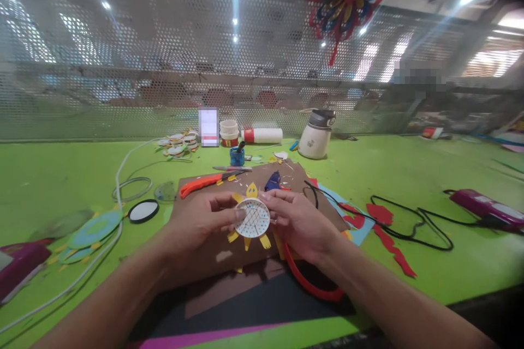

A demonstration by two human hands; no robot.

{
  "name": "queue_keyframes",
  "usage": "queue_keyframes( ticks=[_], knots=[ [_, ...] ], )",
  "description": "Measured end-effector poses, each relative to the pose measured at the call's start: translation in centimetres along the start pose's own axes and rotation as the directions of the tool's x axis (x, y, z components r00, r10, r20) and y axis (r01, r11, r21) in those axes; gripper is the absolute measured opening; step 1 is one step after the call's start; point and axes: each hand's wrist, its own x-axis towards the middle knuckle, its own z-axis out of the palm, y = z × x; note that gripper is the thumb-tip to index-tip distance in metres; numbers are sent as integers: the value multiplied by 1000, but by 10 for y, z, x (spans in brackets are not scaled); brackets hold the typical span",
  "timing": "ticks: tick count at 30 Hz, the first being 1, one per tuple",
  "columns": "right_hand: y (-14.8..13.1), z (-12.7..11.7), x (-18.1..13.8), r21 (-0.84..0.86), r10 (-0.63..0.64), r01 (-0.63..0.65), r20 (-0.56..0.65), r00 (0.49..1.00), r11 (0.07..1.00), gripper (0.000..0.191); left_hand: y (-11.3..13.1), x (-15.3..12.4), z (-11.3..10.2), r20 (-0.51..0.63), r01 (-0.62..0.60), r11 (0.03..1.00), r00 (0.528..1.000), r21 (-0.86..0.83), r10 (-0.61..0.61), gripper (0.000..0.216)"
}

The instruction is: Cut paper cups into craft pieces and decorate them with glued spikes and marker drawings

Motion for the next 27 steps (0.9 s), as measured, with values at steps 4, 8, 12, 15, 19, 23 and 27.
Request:
queue_keyframes(
  ticks=[4, 8, 12, 15, 19, 23, 27],
  knots=[
    [-1, 2, -3, 79, 33, -36, 38, 999, 996, 31, -1, 0, -1, 21, -11, 1000, 1000, -6, 11, 28],
    [-2, 6, -5, 140, 45, -54, 62, 997, 989, 33, -3, -1, -2, 48, -5, 1000, 999, -18, 6, 30],
    [-1, 7, -6, 171, 35, -40, 33, 999, 984, 34, -3, -3, -1, 86, 1, 997, 996, -74, 5, 27],
    [1, 7, -4, 179, 25, -23, -12, 1000, 984, 37, -4, -3, 1, 76, 44, 989, 997, -145, -33, 25],
    [-2, 5, -2, 185, 10, -1, -47, 999, 983, 42, -7, -1, 0, 18, 34, 987, 999, -158, -32, 25],
    [-5, 2, 0, 155, -17, 27, -70, 997, 987, 47, -10, 3, -2, -18, 1, 990, 1000, -141, -4, 26],
    [-3, 1, 1, 74, -60, 66, -81, 995, 995, 55, -12, 5, -3, -40, 6, 968, 999, -251, -16, 24]
  ],
)
